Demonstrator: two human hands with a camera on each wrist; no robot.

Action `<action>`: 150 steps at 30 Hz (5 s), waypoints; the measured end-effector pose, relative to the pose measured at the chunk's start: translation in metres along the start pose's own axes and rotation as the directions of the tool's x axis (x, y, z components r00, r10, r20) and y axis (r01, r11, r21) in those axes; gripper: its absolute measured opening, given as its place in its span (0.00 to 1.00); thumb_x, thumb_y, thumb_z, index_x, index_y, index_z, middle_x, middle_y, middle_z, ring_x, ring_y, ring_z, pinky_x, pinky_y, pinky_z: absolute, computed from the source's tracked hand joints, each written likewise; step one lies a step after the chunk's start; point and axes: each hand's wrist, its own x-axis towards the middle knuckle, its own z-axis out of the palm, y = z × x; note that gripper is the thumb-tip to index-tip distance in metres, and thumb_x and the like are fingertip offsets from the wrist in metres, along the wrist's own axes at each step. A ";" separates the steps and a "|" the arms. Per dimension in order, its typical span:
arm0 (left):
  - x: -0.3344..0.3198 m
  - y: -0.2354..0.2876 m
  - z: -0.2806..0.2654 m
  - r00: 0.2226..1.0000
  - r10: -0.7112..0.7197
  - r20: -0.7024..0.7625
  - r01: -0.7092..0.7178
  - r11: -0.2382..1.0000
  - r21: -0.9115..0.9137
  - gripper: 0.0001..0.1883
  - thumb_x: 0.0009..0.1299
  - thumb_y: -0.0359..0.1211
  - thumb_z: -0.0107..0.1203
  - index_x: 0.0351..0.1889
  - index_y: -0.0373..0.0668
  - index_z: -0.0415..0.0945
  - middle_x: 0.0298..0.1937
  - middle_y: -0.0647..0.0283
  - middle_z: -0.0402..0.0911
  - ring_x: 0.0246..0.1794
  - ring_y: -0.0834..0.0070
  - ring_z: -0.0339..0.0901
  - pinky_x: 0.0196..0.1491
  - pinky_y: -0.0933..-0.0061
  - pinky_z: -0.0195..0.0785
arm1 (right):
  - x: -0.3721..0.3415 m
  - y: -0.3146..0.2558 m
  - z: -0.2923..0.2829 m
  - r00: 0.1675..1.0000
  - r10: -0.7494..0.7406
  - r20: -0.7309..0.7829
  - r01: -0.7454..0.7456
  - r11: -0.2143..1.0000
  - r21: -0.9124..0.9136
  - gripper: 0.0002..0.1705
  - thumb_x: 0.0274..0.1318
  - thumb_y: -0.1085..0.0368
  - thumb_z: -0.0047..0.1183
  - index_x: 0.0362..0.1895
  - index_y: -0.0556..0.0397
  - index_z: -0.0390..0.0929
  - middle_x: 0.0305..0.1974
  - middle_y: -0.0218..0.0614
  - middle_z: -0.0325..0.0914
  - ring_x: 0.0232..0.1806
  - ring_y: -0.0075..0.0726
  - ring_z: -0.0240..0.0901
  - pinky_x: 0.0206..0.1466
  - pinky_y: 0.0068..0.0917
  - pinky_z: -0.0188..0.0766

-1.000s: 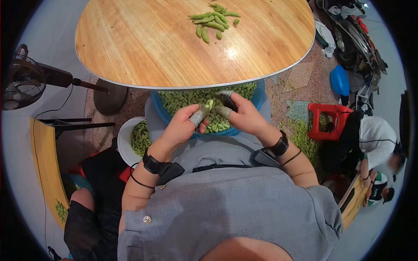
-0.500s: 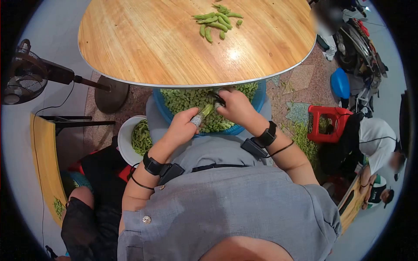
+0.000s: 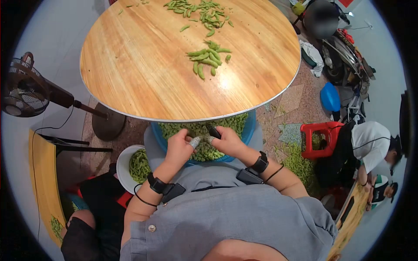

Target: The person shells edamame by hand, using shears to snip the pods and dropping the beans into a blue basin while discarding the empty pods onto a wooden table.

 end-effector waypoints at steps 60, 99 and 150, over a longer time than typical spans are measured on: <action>-0.056 -0.089 -0.101 0.960 0.062 -0.275 0.026 0.952 0.305 0.16 0.64 0.31 0.52 0.49 0.36 0.72 0.39 0.58 0.78 0.38 0.69 0.76 0.39 0.74 0.68 | 0.078 -0.079 -0.074 0.736 -0.585 -0.342 0.256 0.707 -0.659 0.11 0.44 0.62 0.53 0.30 0.57 0.73 0.27 0.49 0.74 0.29 0.54 0.72 0.33 0.40 0.69; -0.019 0.017 -0.022 0.896 0.016 0.444 0.370 0.528 -0.765 0.07 0.70 0.33 0.48 0.36 0.41 0.74 0.21 0.69 0.74 0.18 0.86 0.66 0.21 0.84 0.58 | -0.035 -0.061 -0.017 0.819 0.041 0.572 -0.494 0.557 0.667 0.24 0.60 0.70 0.32 0.60 0.39 0.60 0.23 0.21 0.56 0.15 0.13 0.42 0.15 0.13 0.40; -0.076 -0.062 -0.105 0.939 -0.012 -0.343 0.261 0.673 0.692 0.13 0.57 0.33 0.58 0.36 0.36 0.70 0.32 0.48 0.76 0.35 0.49 0.74 0.38 0.57 0.67 | 0.154 -0.086 -0.139 0.856 -0.297 -0.423 -0.066 0.749 -0.659 0.18 0.43 0.54 0.56 0.26 0.60 0.78 0.24 0.53 0.76 0.28 0.56 0.74 0.33 0.41 0.70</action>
